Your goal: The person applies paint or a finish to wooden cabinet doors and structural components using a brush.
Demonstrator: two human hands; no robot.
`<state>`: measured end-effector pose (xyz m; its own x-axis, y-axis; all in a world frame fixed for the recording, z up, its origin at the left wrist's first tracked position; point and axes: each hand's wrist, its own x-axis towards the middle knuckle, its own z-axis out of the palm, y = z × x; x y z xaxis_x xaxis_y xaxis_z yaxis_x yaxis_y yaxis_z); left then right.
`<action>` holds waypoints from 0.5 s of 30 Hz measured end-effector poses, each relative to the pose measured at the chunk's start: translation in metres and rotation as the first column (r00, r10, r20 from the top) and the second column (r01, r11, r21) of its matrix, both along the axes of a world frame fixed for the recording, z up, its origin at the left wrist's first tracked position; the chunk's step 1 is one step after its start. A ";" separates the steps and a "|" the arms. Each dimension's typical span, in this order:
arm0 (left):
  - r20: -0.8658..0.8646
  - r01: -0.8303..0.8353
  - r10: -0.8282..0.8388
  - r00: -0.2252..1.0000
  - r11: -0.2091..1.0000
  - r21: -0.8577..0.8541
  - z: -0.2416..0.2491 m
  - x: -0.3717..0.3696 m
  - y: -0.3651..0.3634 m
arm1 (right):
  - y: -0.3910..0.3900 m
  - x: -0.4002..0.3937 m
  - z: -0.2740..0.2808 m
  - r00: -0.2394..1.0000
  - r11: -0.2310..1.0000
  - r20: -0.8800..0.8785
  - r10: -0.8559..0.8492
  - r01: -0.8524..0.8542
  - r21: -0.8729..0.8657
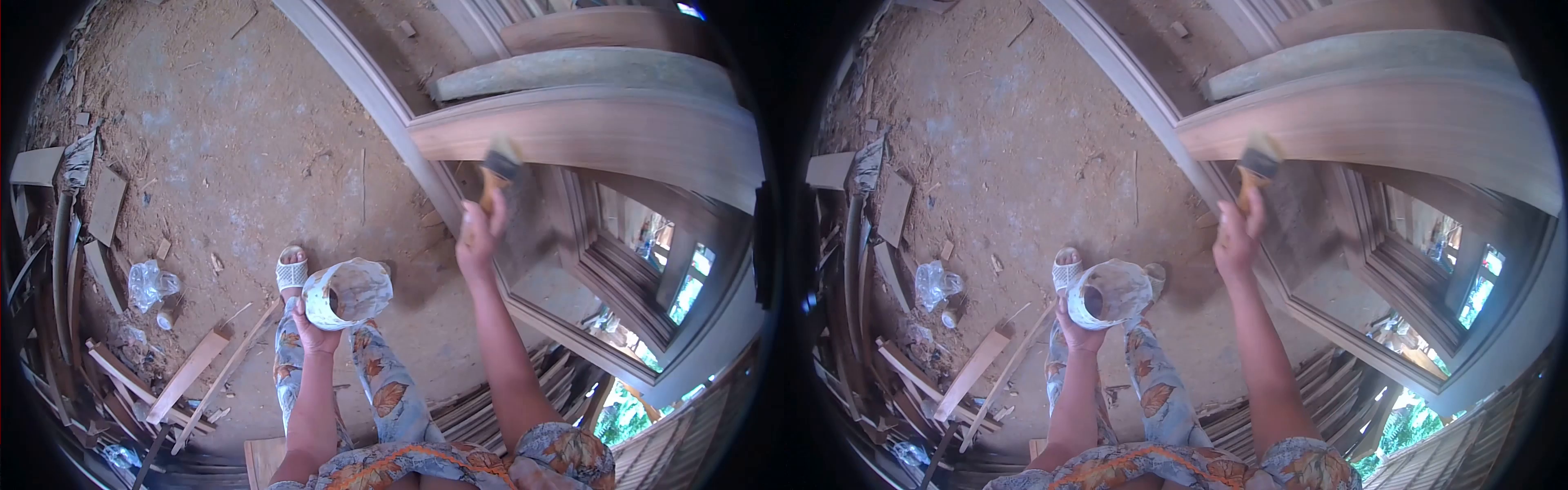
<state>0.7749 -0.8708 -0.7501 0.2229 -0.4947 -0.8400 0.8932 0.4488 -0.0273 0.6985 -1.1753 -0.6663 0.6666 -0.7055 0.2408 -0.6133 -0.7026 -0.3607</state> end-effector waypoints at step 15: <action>0.007 0.120 -0.120 0.993 0.992 0.035 -0.003 -0.007 -0.001 | -0.050 -0.013 -0.152 0.950 0.824 0.217 -0.224 0.066 0.563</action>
